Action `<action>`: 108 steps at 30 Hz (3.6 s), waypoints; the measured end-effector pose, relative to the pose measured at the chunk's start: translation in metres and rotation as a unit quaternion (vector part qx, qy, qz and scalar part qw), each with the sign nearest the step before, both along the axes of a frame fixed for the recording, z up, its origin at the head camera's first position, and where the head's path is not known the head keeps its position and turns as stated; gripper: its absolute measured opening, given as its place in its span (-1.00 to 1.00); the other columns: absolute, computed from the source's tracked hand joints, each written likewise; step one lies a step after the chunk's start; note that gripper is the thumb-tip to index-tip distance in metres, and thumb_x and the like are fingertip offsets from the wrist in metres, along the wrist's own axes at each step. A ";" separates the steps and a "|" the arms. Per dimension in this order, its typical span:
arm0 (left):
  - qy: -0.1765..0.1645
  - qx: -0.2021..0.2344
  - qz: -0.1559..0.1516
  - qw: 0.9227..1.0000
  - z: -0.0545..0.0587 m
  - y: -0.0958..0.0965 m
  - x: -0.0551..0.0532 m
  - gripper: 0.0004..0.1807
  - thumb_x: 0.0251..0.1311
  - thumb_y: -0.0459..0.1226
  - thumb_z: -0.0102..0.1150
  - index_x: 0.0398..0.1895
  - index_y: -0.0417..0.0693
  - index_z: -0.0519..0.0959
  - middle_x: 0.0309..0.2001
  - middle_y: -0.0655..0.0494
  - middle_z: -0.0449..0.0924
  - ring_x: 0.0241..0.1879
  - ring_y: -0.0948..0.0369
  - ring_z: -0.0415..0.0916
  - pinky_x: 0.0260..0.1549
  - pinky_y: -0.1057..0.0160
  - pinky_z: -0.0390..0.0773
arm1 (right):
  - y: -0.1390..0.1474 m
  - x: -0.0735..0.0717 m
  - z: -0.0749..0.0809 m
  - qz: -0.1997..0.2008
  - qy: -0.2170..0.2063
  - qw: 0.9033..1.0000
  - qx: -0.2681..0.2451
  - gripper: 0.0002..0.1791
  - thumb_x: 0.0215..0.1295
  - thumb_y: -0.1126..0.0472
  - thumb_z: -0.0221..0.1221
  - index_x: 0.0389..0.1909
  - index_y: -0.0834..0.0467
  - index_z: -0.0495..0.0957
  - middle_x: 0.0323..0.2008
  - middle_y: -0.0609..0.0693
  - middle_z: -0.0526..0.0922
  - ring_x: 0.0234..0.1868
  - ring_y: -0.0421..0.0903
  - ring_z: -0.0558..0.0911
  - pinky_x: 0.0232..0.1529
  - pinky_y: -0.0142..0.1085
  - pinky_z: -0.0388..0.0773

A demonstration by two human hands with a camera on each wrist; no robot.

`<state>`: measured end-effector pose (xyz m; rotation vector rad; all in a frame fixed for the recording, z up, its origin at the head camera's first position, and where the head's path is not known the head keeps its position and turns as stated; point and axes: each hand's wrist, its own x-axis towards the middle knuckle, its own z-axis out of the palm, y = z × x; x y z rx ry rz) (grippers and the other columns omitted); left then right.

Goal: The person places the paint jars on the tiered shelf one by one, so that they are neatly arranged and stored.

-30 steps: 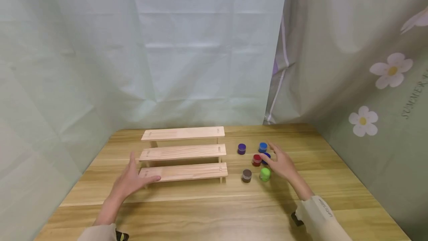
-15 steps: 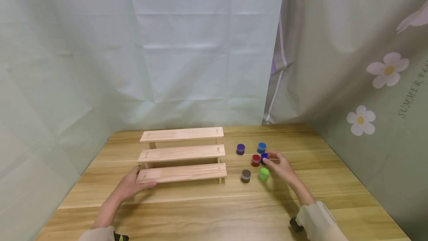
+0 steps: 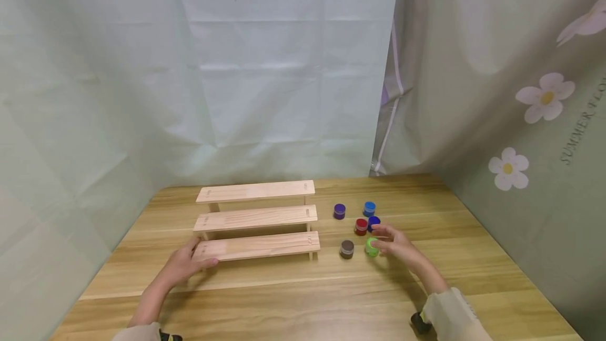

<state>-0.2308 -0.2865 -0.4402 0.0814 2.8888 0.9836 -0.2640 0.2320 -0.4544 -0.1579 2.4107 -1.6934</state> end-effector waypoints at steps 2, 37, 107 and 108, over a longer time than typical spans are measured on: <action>-0.002 0.002 0.001 1.000 0.000 0.000 0.000 0.08 0.15 0.04 0.31 0.38 -0.62 0.00 0.33 -0.65 0.10 0.31 -0.46 0.16 0.18 -0.30 0.34 | 0.001 0.000 -0.002 0.011 -0.002 1.000 0.006 -0.31 0.23 0.25 0.24 0.34 0.37 0.25 0.29 0.41 0.36 0.20 0.20 0.51 -0.04 -0.22 0.60; -0.025 0.018 -0.009 0.999 -0.004 -0.004 0.000 0.05 0.22 0.06 0.23 0.43 -0.51 -0.05 0.36 -0.64 0.06 0.32 -0.47 0.14 0.15 -0.30 0.35 | 0.005 -0.003 -0.011 0.006 -0.032 0.999 0.030 -0.37 0.15 0.24 0.29 0.26 0.30 0.38 0.18 0.26 0.50 0.11 0.04 0.53 0.11 -0.13 0.47; 0.012 0.087 0.022 0.996 -0.011 0.004 0.006 -0.02 0.17 -0.03 0.32 0.41 -0.49 0.05 0.32 -0.57 0.22 0.26 -0.31 0.35 0.17 -0.17 0.42 | -0.314 -0.093 0.091 0.041 0.047 0.991 -0.116 -0.52 0.21 0.29 0.31 0.18 0.15 0.53 0.12 0.07 0.63 0.14 -0.04 0.59 0.18 -0.17 0.53; 0.012 0.085 0.022 0.996 -0.010 0.004 0.006 -0.01 0.17 -0.03 0.31 0.41 -0.49 0.05 0.33 -0.57 0.21 0.27 -0.32 0.34 0.17 -0.18 0.41 | -0.316 -0.093 0.091 0.040 0.050 0.992 -0.112 -0.53 0.21 0.29 0.31 0.18 0.14 0.54 0.12 0.05 0.64 0.13 -0.05 0.59 0.17 -0.18 0.54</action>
